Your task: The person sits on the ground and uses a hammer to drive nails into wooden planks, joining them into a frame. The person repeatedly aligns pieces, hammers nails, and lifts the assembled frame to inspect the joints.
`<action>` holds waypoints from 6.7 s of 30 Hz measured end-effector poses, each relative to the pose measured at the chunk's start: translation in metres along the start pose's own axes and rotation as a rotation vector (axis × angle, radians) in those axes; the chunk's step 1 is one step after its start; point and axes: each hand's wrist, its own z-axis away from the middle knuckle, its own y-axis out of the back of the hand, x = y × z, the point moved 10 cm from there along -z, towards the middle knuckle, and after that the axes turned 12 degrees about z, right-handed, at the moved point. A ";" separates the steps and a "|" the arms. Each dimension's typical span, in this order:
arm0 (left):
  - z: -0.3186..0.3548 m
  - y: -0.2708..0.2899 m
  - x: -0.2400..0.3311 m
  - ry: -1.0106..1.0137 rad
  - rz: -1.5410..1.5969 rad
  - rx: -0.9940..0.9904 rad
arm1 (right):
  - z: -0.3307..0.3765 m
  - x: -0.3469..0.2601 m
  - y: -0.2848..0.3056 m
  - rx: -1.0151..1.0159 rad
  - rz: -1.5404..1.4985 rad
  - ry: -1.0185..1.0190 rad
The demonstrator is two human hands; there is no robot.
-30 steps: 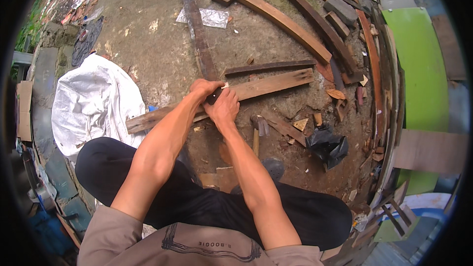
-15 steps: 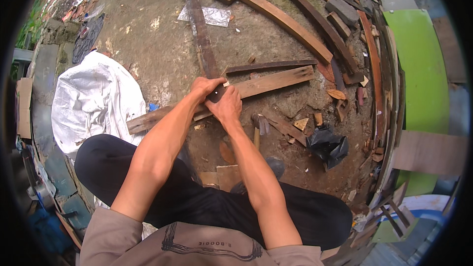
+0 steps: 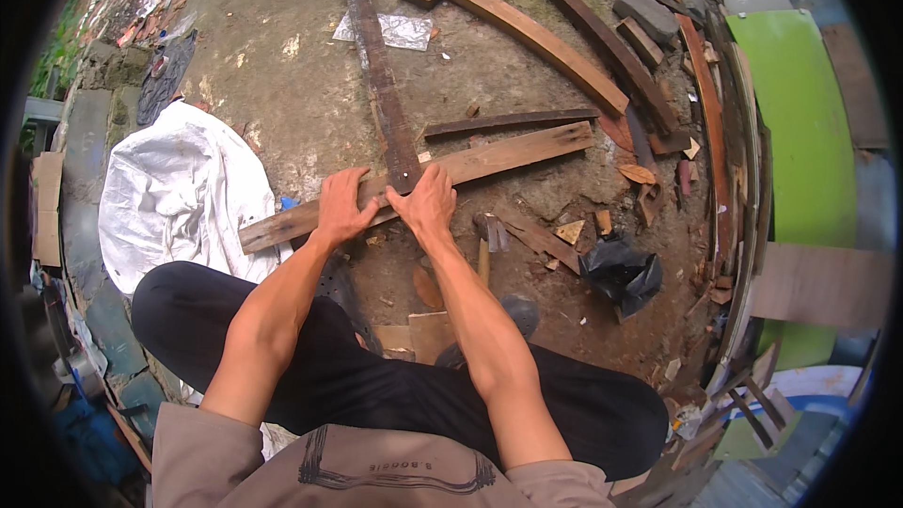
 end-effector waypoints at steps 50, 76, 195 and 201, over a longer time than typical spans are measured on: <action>-0.007 -0.035 -0.001 -0.068 -0.299 -0.365 | 0.008 -0.005 -0.001 0.003 0.056 -0.019; -0.007 -0.027 -0.001 -0.106 -0.195 -0.264 | 0.008 -0.007 0.003 0.009 0.058 -0.017; -0.044 -0.029 -0.019 0.465 0.209 0.099 | -0.122 0.039 0.024 0.062 0.392 0.402; -0.044 -0.029 -0.025 0.468 0.227 0.121 | -0.102 0.011 0.024 0.148 0.481 0.504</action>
